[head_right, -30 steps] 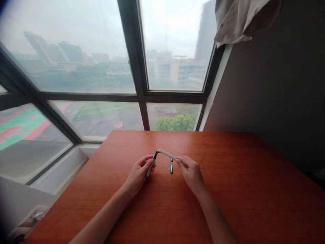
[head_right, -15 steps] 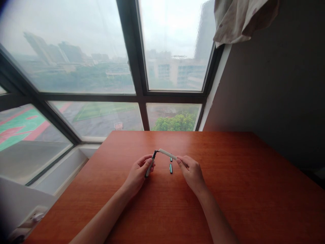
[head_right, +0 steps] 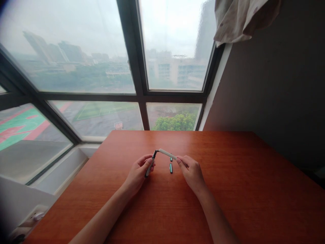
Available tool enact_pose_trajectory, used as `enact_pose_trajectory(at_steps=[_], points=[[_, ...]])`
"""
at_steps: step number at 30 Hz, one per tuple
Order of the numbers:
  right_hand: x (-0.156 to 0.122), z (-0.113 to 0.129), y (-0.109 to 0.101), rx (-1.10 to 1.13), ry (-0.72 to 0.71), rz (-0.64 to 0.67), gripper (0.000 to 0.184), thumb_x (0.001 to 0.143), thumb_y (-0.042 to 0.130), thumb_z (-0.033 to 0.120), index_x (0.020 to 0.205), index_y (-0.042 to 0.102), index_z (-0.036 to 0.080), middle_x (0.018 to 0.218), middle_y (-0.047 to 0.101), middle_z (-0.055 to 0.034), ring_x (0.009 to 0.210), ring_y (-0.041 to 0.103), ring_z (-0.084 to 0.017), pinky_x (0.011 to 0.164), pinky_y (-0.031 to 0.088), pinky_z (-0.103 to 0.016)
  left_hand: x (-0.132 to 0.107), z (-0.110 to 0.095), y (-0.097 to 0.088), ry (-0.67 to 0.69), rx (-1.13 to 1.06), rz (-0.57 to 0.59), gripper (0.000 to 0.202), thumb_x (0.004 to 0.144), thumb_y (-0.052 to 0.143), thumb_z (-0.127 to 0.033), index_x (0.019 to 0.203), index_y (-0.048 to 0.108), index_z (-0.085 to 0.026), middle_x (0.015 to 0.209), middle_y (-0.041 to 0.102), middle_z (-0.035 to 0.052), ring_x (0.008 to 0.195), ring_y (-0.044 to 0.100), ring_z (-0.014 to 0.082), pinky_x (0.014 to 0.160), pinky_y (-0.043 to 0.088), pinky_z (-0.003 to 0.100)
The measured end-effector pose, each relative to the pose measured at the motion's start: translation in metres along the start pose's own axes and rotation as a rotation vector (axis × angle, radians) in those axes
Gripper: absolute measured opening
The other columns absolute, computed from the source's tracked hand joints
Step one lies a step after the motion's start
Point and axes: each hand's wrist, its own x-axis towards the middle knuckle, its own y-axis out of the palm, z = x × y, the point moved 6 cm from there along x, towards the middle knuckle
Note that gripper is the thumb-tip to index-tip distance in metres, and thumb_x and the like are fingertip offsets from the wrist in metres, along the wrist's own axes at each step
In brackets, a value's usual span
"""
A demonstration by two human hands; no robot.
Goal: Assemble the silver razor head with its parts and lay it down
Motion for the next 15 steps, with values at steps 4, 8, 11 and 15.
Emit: enact_pose_trajectory(at_steps=[4,8,11,15], points=[[0.0006,0.0002,-0.0014,-0.004,0.001,-0.018,0.032,0.092,0.047,0.040,0.094,0.070,0.018,0.073,0.062,-0.0038,0.068,0.057,-0.018,0.061,0.041,-0.026,0.0005,0.0005,-0.0009,-0.007,-0.008,-0.007,0.040,0.071,0.074,-0.040,0.099,0.064,-0.014,0.072,0.065,0.0039,0.060,0.054,0.0101,0.055,0.041,0.021],[0.0010,0.0006,-0.0008,0.001,0.000,-0.022,0.032,0.091,0.048,0.040,0.094,0.070,0.018,0.075,0.064,-0.0042,0.070,0.058,-0.018,0.062,0.042,-0.026,0.0007,0.0001,-0.0006,-0.010,-0.019,-0.003,0.039,0.071,0.074,-0.039,0.099,0.063,-0.014,0.072,0.065,0.0041,0.060,0.054,0.0104,0.056,0.041,0.021],[0.0007,0.0001,-0.0005,-0.018,0.007,-0.017,0.032,0.092,0.047,0.040,0.094,0.070,0.018,0.076,0.065,-0.0046,0.070,0.058,-0.018,0.062,0.042,-0.026,0.0005,0.0000,-0.0004,-0.009,-0.023,0.003,0.039,0.072,0.074,-0.039,0.100,0.063,-0.014,0.072,0.065,0.0044,0.062,0.055,0.0110,0.057,0.041,0.021],[0.0005,-0.0015,-0.0022,-0.030,0.023,-0.024,0.033,0.091,0.048,0.041,0.093,0.071,0.018,0.078,0.066,-0.0058,0.070,0.058,-0.019,0.061,0.043,-0.027,0.0008,-0.0003,-0.0019,-0.005,-0.028,-0.014,0.041,0.072,0.074,-0.040,0.101,0.063,-0.014,0.073,0.065,0.0046,0.063,0.056,0.0118,0.059,0.043,0.022]])
